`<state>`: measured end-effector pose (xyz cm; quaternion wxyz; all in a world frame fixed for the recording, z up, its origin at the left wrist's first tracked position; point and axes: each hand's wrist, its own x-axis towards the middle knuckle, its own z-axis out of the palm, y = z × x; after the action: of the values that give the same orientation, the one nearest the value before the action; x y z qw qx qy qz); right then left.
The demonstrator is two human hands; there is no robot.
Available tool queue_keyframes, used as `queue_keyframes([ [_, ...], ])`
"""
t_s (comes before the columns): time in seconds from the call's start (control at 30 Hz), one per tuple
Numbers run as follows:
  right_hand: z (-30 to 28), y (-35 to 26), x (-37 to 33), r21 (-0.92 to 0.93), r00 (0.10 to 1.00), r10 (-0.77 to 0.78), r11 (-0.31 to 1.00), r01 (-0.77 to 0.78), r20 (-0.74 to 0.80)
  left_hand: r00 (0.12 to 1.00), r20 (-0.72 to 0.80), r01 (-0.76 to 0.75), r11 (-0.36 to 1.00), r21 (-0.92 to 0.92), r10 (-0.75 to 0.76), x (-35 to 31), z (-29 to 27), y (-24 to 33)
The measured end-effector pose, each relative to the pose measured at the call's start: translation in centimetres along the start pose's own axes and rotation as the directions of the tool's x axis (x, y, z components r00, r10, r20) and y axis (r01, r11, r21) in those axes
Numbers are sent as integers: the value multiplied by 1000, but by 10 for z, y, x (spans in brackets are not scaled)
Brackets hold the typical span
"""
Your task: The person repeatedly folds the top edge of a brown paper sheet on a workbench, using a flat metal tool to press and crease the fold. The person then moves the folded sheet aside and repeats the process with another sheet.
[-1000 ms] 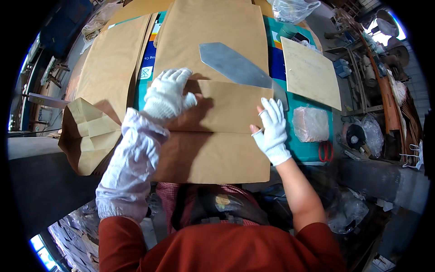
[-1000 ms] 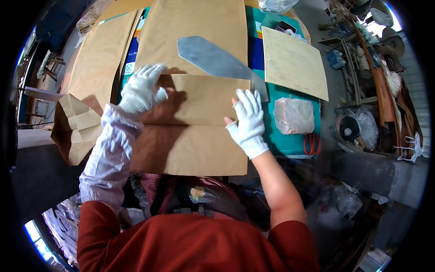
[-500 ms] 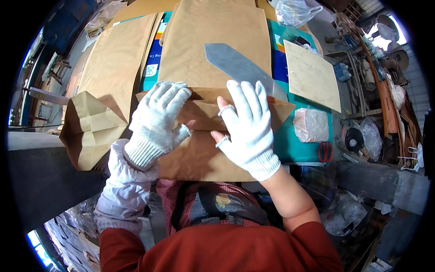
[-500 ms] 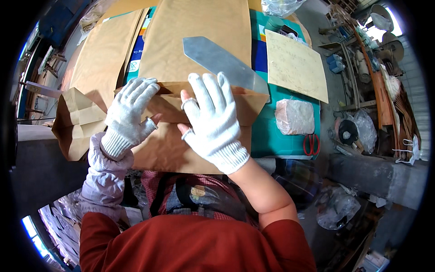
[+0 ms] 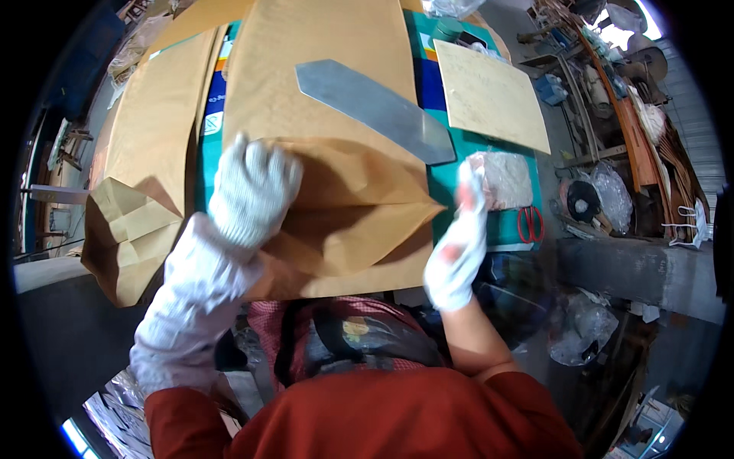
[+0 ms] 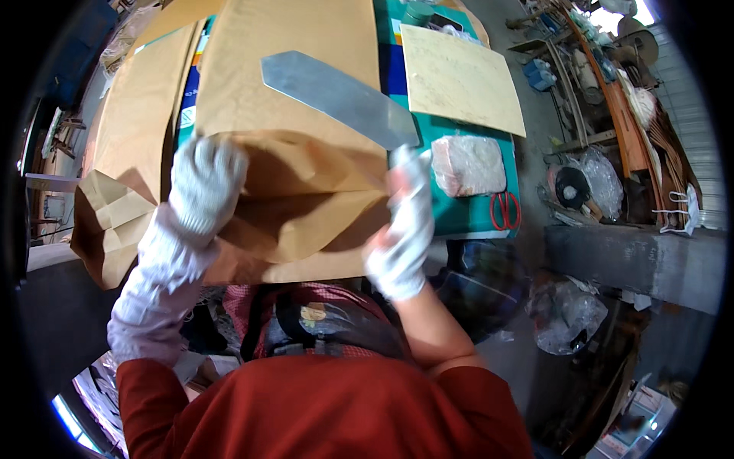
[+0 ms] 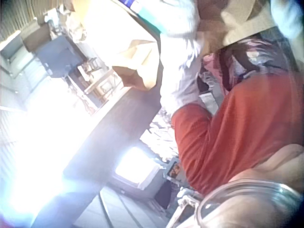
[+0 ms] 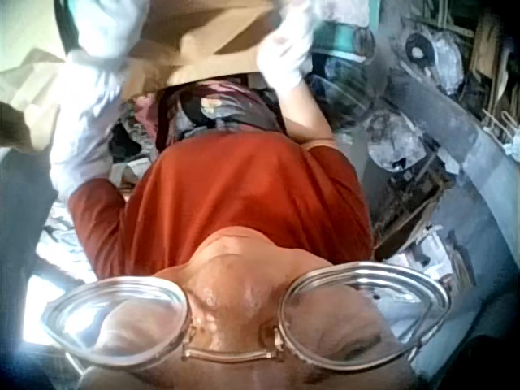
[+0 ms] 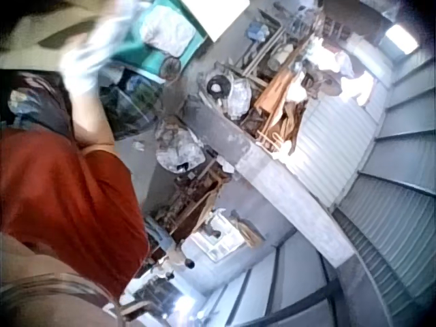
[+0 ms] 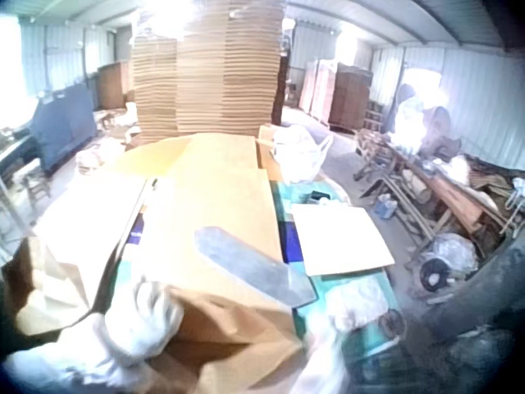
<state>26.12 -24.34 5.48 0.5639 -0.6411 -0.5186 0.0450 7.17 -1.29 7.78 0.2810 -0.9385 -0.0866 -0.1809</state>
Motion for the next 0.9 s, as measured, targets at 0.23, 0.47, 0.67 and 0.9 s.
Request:
queue_keyframes([
  [0.23, 6, 111, -61, 571, 888, 450, 706, -419, 95, 984, 172, 158, 711, -685, -53, -62, -27, 73],
  [0.47, -1, 100, -27, 675, 867, 450, 574, -465, 214, 865, 150, -194, 594, -781, 480, 12, 36, 116],
  [0.67, 3, 102, -11, 67, 942, 99, 990, -127, 320, 784, 330, -94, 627, -773, 526, 32, 95, 131],
  [0.9, 28, 87, -13, -527, 925, 29, 828, 190, 379, 746, 655, 162, 921, -354, 120, 51, 67, 58],
])
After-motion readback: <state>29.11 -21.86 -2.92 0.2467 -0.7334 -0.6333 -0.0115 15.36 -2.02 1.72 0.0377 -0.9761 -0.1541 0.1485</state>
